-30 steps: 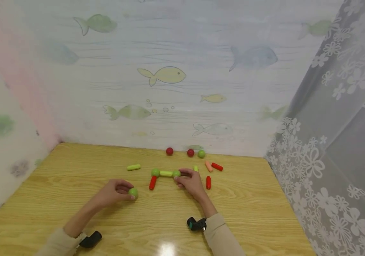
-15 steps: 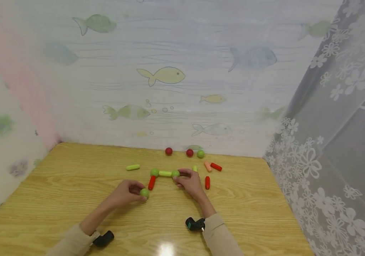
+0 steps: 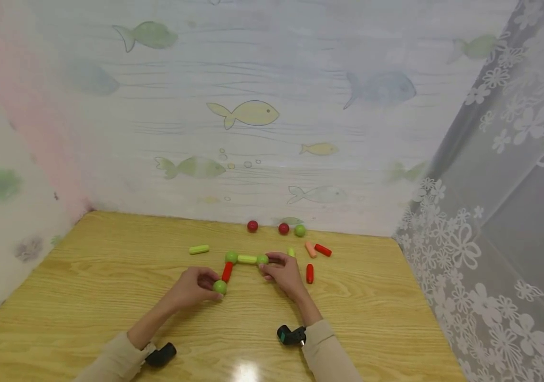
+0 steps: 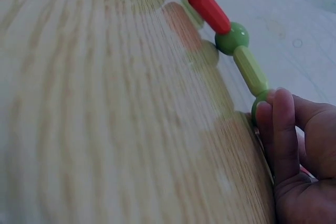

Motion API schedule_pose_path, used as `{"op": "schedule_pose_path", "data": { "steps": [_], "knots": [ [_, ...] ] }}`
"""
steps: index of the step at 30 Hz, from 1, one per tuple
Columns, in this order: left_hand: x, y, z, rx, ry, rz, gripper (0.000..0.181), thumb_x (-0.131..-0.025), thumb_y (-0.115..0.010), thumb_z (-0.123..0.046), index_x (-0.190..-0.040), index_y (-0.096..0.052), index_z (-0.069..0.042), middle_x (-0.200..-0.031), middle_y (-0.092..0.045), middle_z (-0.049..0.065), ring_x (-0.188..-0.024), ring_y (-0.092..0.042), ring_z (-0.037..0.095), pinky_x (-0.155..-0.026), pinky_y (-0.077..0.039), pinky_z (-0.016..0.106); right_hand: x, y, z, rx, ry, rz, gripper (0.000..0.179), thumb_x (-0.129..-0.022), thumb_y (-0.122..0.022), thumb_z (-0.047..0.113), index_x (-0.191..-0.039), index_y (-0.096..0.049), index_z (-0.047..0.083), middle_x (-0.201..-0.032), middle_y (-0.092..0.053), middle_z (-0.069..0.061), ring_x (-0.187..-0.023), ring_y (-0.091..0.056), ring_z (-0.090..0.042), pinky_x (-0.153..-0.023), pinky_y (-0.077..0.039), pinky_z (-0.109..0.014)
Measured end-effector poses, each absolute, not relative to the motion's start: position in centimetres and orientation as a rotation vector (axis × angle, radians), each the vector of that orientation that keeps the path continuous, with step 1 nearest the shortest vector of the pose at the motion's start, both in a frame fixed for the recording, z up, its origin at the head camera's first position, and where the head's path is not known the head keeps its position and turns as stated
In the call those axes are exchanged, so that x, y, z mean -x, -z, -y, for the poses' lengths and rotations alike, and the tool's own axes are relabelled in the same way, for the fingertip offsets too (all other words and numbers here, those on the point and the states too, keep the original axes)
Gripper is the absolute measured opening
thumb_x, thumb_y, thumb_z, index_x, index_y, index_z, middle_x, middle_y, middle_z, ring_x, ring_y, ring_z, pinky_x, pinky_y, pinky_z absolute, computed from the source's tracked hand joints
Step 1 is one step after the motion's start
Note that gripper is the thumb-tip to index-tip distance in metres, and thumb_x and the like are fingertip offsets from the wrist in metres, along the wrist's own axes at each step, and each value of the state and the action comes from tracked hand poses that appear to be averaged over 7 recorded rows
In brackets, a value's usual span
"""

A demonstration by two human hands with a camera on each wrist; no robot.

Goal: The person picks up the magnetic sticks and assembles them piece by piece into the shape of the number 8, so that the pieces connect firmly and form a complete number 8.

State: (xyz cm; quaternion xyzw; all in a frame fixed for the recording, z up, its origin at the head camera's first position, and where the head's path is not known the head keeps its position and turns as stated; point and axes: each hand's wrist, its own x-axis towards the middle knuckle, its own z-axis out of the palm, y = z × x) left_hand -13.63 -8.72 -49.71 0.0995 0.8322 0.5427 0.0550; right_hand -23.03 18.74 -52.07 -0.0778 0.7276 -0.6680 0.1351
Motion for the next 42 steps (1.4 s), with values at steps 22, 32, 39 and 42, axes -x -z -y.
{"op": "schedule_pose_path", "data": {
  "steps": [22,32,39,42],
  "knots": [
    [10.6,51.4,7.7,-0.147,-1.704,-2.527,0.038,-0.078,-0.088,-0.009,-0.107,-0.066,0.003,-0.097,-0.069,0.01,-0.084,-0.066,0.016,-0.074,-0.056,0.026,21.2,53.6,-19.0,0.296,1.889,-2.114,0.044,-0.093,-0.075,0.008,-0.134,-0.063,-0.002,-0.122,-0.067,-0.021,-0.083,-0.071,-0.012,-0.068,-0.059,-0.021],
    [10.4,51.2,7.6,-0.14,-1.708,-2.521,0.035,-0.082,-0.085,-0.012,-0.108,-0.067,0.004,-0.098,-0.07,0.011,-0.086,-0.067,0.017,-0.074,-0.057,0.028,20.4,53.0,-19.4,0.344,1.885,-2.114,0.045,-0.098,-0.068,0.009,-0.139,-0.057,-0.005,-0.114,-0.069,-0.025,-0.085,-0.071,-0.015,-0.072,-0.062,-0.027],
    [10.3,51.1,7.6,-0.123,-1.715,-2.533,0.034,-0.084,-0.085,-0.013,-0.108,-0.067,0.003,-0.099,-0.07,0.011,-0.086,-0.067,0.017,-0.073,-0.057,0.029,19.3,51.1,-20.6,0.399,1.774,-2.38,0.038,-0.099,-0.065,0.007,-0.136,-0.059,-0.004,-0.126,-0.065,-0.024,-0.091,-0.072,-0.029,-0.068,-0.062,-0.032],
    [10.3,51.1,7.5,-0.124,-1.723,-2.536,0.034,-0.083,-0.085,-0.012,-0.108,-0.068,0.003,-0.099,-0.07,0.011,-0.086,-0.067,0.018,-0.074,-0.057,0.031,19.2,50.5,-21.6,0.368,1.723,-2.56,0.035,-0.099,-0.066,0.007,-0.131,-0.062,-0.004,-0.124,-0.064,-0.023,-0.084,-0.07,-0.031,-0.062,-0.061,-0.031]
  ]
}}
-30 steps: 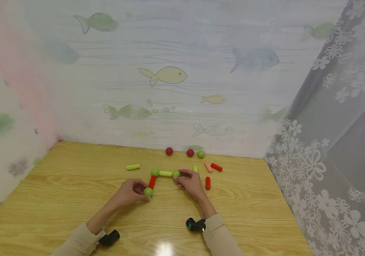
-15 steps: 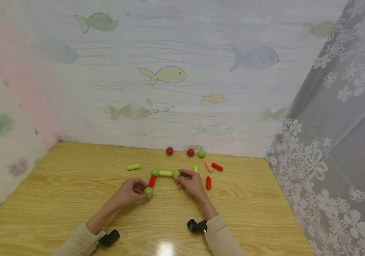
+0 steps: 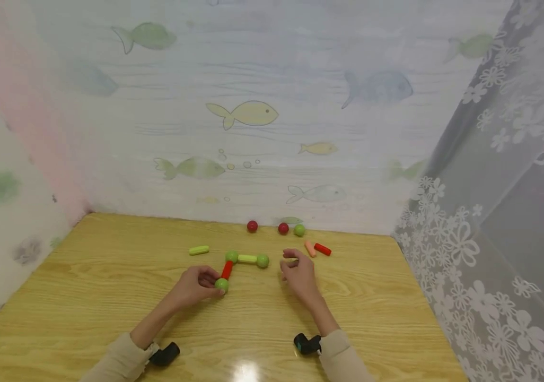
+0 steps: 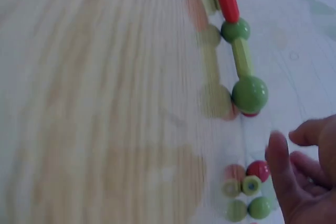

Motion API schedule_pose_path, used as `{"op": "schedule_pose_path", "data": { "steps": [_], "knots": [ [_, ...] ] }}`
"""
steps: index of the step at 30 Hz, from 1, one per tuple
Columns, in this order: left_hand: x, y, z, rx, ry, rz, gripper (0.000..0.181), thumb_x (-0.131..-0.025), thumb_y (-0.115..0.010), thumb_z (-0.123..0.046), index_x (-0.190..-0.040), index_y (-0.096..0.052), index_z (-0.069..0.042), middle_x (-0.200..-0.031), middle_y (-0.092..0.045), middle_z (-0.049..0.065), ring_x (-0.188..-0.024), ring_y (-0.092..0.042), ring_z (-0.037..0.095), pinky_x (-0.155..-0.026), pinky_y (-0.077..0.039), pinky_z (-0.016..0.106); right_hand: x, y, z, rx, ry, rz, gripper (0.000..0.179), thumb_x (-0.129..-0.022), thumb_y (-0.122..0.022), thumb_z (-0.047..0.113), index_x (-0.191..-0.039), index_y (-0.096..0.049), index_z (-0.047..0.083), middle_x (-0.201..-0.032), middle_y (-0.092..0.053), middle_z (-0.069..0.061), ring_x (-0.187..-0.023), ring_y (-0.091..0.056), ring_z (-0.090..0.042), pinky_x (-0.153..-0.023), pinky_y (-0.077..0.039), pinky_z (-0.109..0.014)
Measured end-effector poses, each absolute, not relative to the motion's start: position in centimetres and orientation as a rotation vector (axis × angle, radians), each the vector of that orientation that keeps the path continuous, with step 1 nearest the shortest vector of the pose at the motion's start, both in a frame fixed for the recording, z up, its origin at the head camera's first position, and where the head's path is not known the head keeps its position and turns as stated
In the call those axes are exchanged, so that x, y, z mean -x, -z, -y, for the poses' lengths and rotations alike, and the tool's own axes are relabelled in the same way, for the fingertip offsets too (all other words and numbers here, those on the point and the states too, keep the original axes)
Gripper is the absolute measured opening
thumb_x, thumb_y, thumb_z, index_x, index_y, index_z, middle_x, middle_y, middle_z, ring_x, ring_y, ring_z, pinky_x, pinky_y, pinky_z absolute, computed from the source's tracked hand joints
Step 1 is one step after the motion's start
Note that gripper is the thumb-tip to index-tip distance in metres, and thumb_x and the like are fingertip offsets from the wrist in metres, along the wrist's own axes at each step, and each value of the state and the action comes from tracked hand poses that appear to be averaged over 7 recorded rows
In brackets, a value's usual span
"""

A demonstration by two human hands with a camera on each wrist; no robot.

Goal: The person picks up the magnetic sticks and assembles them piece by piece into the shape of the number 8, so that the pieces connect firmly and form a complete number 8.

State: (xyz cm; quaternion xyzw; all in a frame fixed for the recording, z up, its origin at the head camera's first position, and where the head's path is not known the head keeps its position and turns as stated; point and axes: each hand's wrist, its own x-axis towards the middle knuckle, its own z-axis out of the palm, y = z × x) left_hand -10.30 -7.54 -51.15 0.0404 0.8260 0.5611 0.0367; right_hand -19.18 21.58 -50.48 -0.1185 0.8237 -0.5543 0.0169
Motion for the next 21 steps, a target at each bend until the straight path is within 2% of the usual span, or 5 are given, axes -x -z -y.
{"op": "schedule_pose_path", "data": {
  "steps": [5,10,12,17,21],
  "knots": [
    [10.3,51.2,7.4,-0.105,-1.732,-2.546,0.034,-0.082,-0.086,-0.012,-0.107,-0.068,0.003,-0.098,-0.071,0.011,-0.086,-0.068,0.018,-0.075,-0.058,0.032,19.5,50.3,-22.6,0.27,1.538,-2.759,0.037,-0.098,-0.067,0.009,-0.13,-0.06,-0.006,-0.117,-0.063,-0.021,-0.073,-0.065,-0.022,-0.052,-0.055,-0.026],
    [10.4,51.2,7.3,-0.088,-1.763,-2.538,0.032,-0.082,-0.085,-0.01,-0.106,-0.069,0.004,-0.098,-0.071,0.012,-0.085,-0.07,0.018,-0.074,-0.058,0.031,19.9,50.3,-22.9,0.225,1.383,-2.807,0.047,-0.096,-0.07,0.011,-0.134,-0.055,-0.011,-0.122,-0.061,-0.027,-0.076,-0.065,-0.021,-0.053,-0.056,-0.028],
    [10.4,51.2,7.3,-0.081,-1.787,-2.517,0.032,-0.082,-0.085,-0.009,-0.106,-0.069,0.005,-0.098,-0.072,0.013,-0.086,-0.07,0.019,-0.073,-0.059,0.03,20.1,50.3,-23.0,0.217,1.318,-2.829,0.05,-0.096,-0.071,0.012,-0.135,-0.054,-0.012,-0.123,-0.062,-0.028,-0.08,-0.066,-0.025,-0.058,-0.058,-0.031],
    [10.5,51.2,7.4,-0.066,-1.822,-2.477,0.032,-0.082,-0.085,-0.008,-0.106,-0.068,0.006,-0.098,-0.072,0.015,-0.087,-0.071,0.022,-0.07,-0.06,0.031,20.8,50.5,-22.9,0.276,1.188,-2.91,0.049,-0.095,-0.072,0.015,-0.131,-0.057,-0.013,-0.118,-0.066,-0.027,-0.101,-0.067,-0.034,-0.083,-0.059,-0.044],
    [10.6,51.3,7.4,-0.067,-1.824,-2.478,0.033,-0.083,-0.085,-0.009,-0.108,-0.068,0.006,-0.101,-0.072,0.015,-0.089,-0.071,0.023,-0.072,-0.06,0.032,21.3,50.7,-22.7,0.329,1.173,-2.956,0.041,-0.092,-0.075,0.014,-0.122,-0.064,-0.013,-0.112,-0.068,-0.025,-0.104,-0.067,-0.035,-0.089,-0.057,-0.049]
  ]
}}
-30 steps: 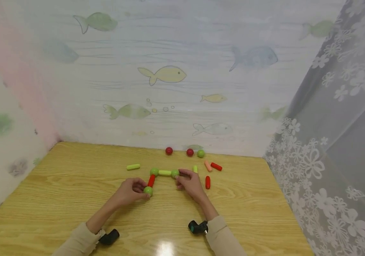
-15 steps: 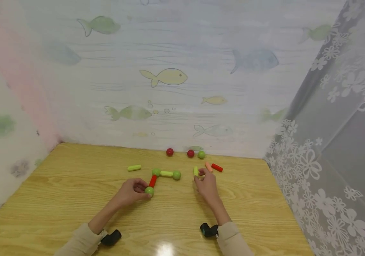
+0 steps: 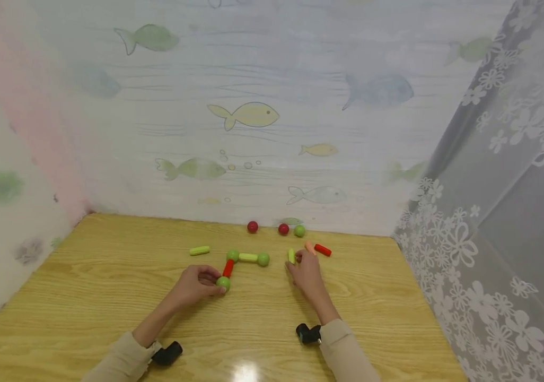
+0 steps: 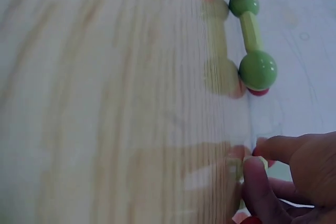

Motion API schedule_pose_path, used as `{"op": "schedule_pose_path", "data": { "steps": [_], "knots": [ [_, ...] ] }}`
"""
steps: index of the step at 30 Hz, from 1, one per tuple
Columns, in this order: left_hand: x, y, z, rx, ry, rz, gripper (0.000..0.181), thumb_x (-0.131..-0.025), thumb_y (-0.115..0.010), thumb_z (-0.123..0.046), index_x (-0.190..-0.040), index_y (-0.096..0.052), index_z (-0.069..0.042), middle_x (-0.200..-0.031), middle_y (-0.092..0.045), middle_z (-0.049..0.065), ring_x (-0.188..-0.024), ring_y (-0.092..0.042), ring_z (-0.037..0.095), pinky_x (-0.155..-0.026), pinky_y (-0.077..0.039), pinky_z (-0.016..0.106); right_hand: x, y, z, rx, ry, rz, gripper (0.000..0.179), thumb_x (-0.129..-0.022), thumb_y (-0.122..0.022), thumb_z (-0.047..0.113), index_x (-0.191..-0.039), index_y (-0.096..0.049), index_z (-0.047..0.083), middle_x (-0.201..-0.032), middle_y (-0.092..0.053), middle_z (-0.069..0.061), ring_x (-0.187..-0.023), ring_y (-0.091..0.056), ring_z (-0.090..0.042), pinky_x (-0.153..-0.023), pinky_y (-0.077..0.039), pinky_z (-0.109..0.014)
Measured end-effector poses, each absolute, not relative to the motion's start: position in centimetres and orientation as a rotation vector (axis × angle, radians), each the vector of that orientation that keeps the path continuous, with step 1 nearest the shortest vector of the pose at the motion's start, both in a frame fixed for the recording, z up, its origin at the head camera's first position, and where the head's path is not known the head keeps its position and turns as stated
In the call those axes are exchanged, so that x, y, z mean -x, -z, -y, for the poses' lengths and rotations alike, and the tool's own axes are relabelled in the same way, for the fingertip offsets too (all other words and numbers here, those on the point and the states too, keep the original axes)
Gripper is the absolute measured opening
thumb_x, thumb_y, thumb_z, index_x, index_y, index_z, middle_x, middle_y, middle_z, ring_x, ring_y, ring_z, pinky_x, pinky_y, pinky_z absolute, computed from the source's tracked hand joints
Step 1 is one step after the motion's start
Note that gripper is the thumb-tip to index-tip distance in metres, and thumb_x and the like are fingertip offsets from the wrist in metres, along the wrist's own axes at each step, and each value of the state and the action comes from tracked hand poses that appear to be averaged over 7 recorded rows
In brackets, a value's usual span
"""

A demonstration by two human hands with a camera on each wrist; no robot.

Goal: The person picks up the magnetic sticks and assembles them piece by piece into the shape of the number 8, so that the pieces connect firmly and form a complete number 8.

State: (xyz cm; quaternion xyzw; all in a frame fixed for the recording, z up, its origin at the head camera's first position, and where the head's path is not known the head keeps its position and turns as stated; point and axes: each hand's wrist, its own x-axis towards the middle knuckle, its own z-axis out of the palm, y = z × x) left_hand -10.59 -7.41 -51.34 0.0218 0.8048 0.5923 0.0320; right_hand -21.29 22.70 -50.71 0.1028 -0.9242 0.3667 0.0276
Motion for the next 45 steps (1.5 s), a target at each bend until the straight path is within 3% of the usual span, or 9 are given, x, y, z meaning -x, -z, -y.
{"op": "schedule_pose_path", "data": {
  "steps": [4,10,13,20,26,35,45],
  "knots": [
    [10.6,51.5,7.3,-0.042,-1.825,-2.483,0.034,-0.082,-0.085,-0.01,-0.108,-0.069,0.005,-0.101,-0.072,0.014,-0.09,-0.071,0.022,-0.073,-0.06,0.031,21.5,50.8,-22.4,-0.345,-1.102,2.841,0.031,-0.092,-0.073,0.009,-0.113,-0.069,-0.013,-0.106,-0.07,-0.024,-0.098,-0.067,-0.032,-0.085,-0.057,-0.047],
    [10.9,51.8,6.9,-0.035,-1.84,-2.499,0.032,-0.082,-0.085,-0.01,-0.107,-0.07,0.003,-0.1,-0.073,0.012,-0.09,-0.072,0.022,-0.073,-0.06,0.032,21.6,50.6,-22.3,-0.317,-1.166,2.888,0.024,-0.094,-0.064,0.003,-0.111,-0.067,-0.013,-0.093,-0.07,-0.021,-0.055,-0.061,-0.015,-0.056,-0.054,-0.03],
    [10.9,51.8,6.9,-0.049,-1.847,-2.509,0.032,-0.082,-0.085,-0.009,-0.107,-0.07,0.003,-0.1,-0.073,0.012,-0.091,-0.072,0.023,-0.073,-0.06,0.033,21.2,50.4,-22.4,-0.333,-1.21,2.918,0.023,-0.095,-0.063,0.002,-0.111,-0.066,-0.013,-0.089,-0.069,-0.019,-0.046,-0.056,-0.011,-0.049,-0.05,-0.027],
    [11.0,51.7,6.8,-0.07,-1.853,-2.504,0.031,-0.084,-0.084,-0.01,-0.108,-0.069,0.004,-0.101,-0.073,0.014,-0.093,-0.072,0.024,-0.074,-0.06,0.032,19.2,50.0,-21.9,-0.377,-1.272,2.996,0.024,-0.099,-0.058,0.006,-0.116,-0.066,-0.009,-0.091,-0.066,-0.013,-0.056,-0.056,-0.012,-0.053,-0.047,-0.025],
    [10.9,51.6,6.8,-0.08,-1.847,-2.51,0.033,-0.084,-0.084,-0.011,-0.109,-0.07,0.004,-0.103,-0.073,0.015,-0.095,-0.072,0.026,-0.077,-0.06,0.036,17.8,50.1,-21.4,-0.613,-1.461,3.033,0.025,-0.103,-0.057,0.011,-0.12,-0.069,-0.005,-0.095,-0.069,-0.009,-0.073,-0.06,-0.012,-0.064,-0.052,-0.024],
    [10.1,52.8,6.5,-0.077,-1.86,-2.495,0.034,-0.085,-0.083,-0.011,-0.111,-0.069,0.005,-0.105,-0.072,0.015,-0.096,-0.071,0.027,-0.079,-0.06,0.037,17.2,51.4,-21.4,-0.908,-1.877,2.915,0.028,-0.102,-0.062,0.008,-0.124,-0.066,-0.01,-0.109,-0.071,-0.023,-0.095,-0.073,-0.025,-0.077,-0.061,-0.027],
    [8.5,54.5,5.1,-0.004,-1.931,-2.491,0.03,-0.084,-0.084,-0.009,-0.107,-0.07,0.004,-0.101,-0.073,0.014,-0.094,-0.072,0.026,-0.08,-0.06,0.036,16.7,53.0,-20.9,-0.945,-2.03,2.93,0.03,-0.101,-0.064,0.008,-0.124,-0.065,-0.011,-0.111,-0.072,-0.023,-0.095,-0.072,-0.015,-0.082,-0.061,-0.028]
  ]
}}
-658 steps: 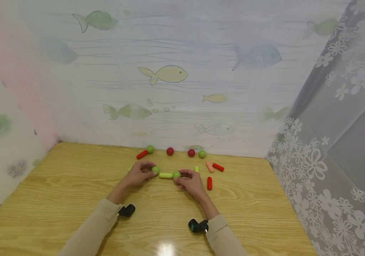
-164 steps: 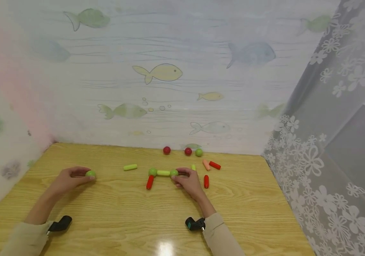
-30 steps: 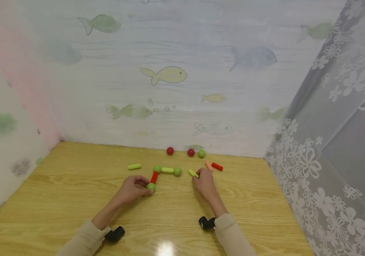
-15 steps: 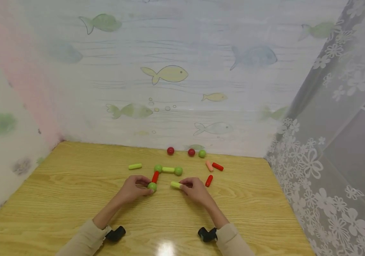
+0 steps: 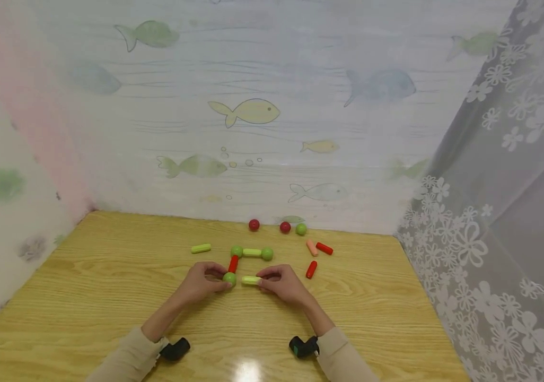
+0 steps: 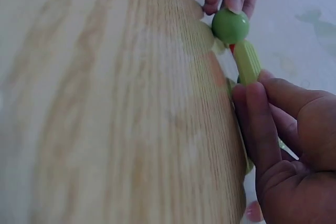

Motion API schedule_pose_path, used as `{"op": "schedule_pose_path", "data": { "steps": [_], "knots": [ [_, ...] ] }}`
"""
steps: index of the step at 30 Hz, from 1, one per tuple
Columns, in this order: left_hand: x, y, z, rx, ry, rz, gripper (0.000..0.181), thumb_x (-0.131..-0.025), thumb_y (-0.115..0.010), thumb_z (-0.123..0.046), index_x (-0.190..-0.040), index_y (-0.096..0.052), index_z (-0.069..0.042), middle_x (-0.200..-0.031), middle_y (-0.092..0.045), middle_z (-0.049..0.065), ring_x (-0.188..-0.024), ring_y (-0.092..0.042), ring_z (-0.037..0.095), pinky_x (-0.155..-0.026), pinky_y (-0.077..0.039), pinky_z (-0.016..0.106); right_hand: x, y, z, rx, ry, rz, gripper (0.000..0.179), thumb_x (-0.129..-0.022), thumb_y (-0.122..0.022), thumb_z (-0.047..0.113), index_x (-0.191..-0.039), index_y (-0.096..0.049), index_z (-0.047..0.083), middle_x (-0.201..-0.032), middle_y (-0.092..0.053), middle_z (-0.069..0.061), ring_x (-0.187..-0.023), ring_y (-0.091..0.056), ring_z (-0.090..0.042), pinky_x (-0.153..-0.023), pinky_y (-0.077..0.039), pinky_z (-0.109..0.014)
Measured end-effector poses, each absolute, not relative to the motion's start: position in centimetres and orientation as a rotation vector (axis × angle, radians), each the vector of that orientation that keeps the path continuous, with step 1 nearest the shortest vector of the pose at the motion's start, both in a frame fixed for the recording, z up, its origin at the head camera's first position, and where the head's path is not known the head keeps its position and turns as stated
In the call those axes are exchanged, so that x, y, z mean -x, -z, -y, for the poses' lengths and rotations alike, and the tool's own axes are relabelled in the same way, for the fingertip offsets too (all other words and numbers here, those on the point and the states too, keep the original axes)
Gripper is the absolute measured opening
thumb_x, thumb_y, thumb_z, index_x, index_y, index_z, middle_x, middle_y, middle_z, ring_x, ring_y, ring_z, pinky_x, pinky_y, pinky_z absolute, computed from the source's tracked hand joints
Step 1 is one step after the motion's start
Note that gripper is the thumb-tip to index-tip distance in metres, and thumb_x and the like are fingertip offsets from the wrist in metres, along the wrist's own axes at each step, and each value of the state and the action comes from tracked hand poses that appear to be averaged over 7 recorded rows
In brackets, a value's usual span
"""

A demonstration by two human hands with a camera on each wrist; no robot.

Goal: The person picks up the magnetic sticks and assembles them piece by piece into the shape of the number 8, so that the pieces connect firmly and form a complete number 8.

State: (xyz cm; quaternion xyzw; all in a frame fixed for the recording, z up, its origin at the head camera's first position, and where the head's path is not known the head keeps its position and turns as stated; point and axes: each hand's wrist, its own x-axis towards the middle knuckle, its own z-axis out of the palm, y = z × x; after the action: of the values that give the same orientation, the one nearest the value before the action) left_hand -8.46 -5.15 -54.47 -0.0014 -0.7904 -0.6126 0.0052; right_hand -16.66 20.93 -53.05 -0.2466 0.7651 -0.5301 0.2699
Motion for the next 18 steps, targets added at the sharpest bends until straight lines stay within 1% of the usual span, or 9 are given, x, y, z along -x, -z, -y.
{"op": "schedule_pose_path", "data": {
  "steps": [7,14,18],
  "knots": [
    [8.61,54.37,4.98,0.004,1.913,2.472,0.031,-0.083,-0.085,-0.01,-0.106,-0.07,0.005,-0.1,-0.072,0.013,-0.093,-0.072,0.025,-0.08,-0.06,0.036,17.4,53.86,-20.88,0.682,1.448,-2.03,0.031,-0.101,-0.064,0.009,-0.124,-0.065,-0.012,-0.108,-0.073,-0.018,-0.092,-0.071,-0.009,-0.08,-0.06,-0.026],
    [8.72,54.34,5.03,0.019,1.907,2.48,0.031,-0.083,-0.085,-0.011,-0.106,-0.07,0.004,-0.1,-0.073,0.013,-0.092,-0.072,0.024,-0.078,-0.06,0.035,17.63,53.89,-20.56,0.687,1.442,-2.024,0.031,-0.1,-0.067,0.013,-0.123,-0.068,-0.008,-0.107,-0.073,-0.013,-0.092,-0.072,-0.008,-0.079,-0.06,-0.024],
    [8.74,54.23,4.98,0.023,1.901,2.481,0.03,-0.084,-0.084,-0.012,-0.105,-0.071,0.003,-0.1,-0.072,0.013,-0.092,-0.071,0.024,-0.077,-0.059,0.033,17.6,53.67,-20.44,0.674,1.456,-2.004,0.031,-0.1,-0.066,0.013,-0.123,-0.067,-0.009,-0.107,-0.074,-0.015,-0.092,-0.072,-0.009,-0.078,-0.06,-0.024]
  ]
}}
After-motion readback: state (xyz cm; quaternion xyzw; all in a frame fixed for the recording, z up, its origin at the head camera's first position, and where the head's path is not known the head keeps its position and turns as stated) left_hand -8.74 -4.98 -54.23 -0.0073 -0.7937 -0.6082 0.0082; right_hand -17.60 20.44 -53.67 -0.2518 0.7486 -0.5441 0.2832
